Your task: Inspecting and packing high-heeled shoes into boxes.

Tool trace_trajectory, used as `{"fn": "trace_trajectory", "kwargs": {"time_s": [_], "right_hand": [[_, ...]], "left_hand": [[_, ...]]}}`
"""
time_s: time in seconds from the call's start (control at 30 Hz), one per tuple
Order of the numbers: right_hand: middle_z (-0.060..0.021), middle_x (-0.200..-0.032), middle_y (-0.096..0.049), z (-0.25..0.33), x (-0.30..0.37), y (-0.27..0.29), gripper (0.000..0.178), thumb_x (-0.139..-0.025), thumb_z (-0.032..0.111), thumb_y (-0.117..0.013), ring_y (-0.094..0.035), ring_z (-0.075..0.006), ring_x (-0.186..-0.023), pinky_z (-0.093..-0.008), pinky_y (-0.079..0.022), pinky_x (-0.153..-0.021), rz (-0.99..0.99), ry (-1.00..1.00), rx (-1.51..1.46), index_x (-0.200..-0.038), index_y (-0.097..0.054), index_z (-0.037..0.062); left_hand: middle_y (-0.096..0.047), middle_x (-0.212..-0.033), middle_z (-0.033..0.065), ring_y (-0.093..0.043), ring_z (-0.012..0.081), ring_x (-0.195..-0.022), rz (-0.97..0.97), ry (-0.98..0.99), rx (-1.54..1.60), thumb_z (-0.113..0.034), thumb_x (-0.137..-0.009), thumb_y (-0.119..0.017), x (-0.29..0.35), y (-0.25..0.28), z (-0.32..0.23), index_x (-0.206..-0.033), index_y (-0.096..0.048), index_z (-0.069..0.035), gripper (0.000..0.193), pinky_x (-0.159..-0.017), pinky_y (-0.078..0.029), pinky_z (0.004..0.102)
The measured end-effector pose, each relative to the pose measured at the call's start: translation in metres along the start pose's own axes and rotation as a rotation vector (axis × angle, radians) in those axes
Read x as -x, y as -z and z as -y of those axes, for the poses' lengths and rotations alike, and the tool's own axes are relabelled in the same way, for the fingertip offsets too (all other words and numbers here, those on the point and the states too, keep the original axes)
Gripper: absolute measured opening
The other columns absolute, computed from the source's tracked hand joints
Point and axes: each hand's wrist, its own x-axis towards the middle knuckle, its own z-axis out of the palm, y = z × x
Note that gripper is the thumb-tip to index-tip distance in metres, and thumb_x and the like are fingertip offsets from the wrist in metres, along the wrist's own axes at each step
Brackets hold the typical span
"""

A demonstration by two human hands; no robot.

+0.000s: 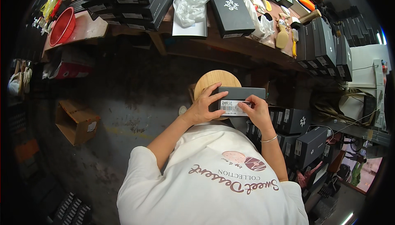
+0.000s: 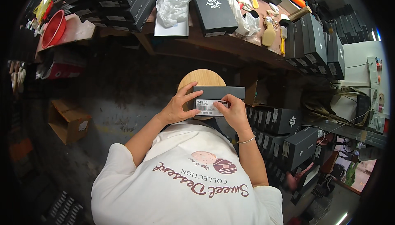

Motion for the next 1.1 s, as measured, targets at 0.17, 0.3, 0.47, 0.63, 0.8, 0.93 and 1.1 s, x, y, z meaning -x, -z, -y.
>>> {"fn": "trace_trajectory", "kwargs": {"time_s": [0.17,0.3,0.47,0.63,0.8,0.93,1.1], "right_hand": [[-0.0062,-0.065,-0.062,0.0,0.0,0.0,0.021,-0.081,0.014,-0.077,-0.054,-0.0092,-0.058,-0.0256,-0.044,-0.054,0.007,-0.015,0.058,-0.081,-0.065,-0.0034],[0.0007,-0.062,-0.054,-0.001,0.001,-0.003,0.022,-0.082,0.015,-0.077,-0.046,-0.0056,-0.058,-0.0229,-0.037,-0.051,-0.019,0.019,0.028,-0.078,-0.063,-0.0013],[-0.0029,-0.06,-0.055,0.004,0.002,-0.002,0.024,-0.082,0.016,-0.077,-0.047,-0.0078,-0.055,-0.0249,-0.039,-0.05,-0.038,0.052,0.119,-0.078,-0.063,-0.0025],[-0.0153,-0.065,-0.062,0.008,0.0,0.001,0.027,-0.079,0.017,-0.078,-0.058,-0.0186,-0.056,-0.0305,-0.046,-0.055,-0.033,0.054,0.154,-0.081,-0.064,-0.0057],[-0.0134,-0.063,-0.06,0.002,0.0,-0.002,0.026,-0.079,0.016,-0.079,-0.053,-0.0138,-0.054,-0.0285,-0.043,-0.052,-0.057,0.111,0.165,-0.08,-0.064,-0.0058],[-0.0157,-0.066,-0.061,0.003,0.0,-0.003,0.027,-0.079,0.017,-0.079,-0.056,-0.0192,-0.056,-0.0308,-0.045,-0.054,-0.074,0.125,0.202,-0.08,-0.063,-0.0054],[-0.018,-0.076,-0.064,0.004,0.0,-0.007,0.028,-0.077,0.018,-0.079,-0.062,-0.029,-0.063,-0.0358,-0.048,-0.059,-0.124,0.178,0.283,-0.079,-0.062,-0.0044]], "left_hand": [[-0.034,-0.151,0.0188,-0.034,0.0359,-0.14,-0.005,0.006,0.002,-0.019,-0.075,-0.076,0.001,-0.001,0.0,-0.133,-0.058,-0.01,0.061,-0.114,-0.031,0.0441],[-0.034,-0.151,0.0184,-0.034,0.0356,-0.139,-0.012,0.015,0.02,-0.017,-0.075,-0.075,0.0,-0.002,-0.002,-0.133,-0.058,-0.01,0.06,-0.114,-0.031,0.0438],[-0.035,-0.15,0.0185,-0.035,0.0353,-0.139,-0.016,0.023,0.035,-0.015,-0.075,-0.075,0.0,-0.003,-0.002,-0.133,-0.059,-0.011,0.06,-0.114,-0.032,0.0426],[-0.037,-0.149,0.0191,-0.037,0.0353,-0.138,-0.028,0.009,0.022,-0.015,-0.075,-0.076,-0.002,-0.002,-0.003,-0.132,-0.059,-0.011,0.06,-0.113,-0.034,0.0422],[-0.037,-0.15,0.0185,-0.038,0.035,-0.138,-0.022,0.015,-0.004,-0.015,-0.074,-0.076,-0.002,-0.002,-0.002,-0.132,-0.059,-0.011,0.06,-0.112,-0.034,0.0423],[-0.037,-0.15,0.0179,-0.038,0.0347,-0.138,-0.019,0.026,-0.015,-0.015,-0.074,-0.076,-0.002,-0.001,-0.005,-0.132,-0.059,-0.012,0.061,-0.112,-0.035,0.0422],[-0.037,-0.15,0.0178,-0.038,0.0346,-0.139,-0.018,0.023,-0.017,-0.017,-0.075,-0.076,-0.003,0.0,-0.003,-0.133,-0.059,-0.012,0.061,-0.113,-0.034,0.0421]]}}
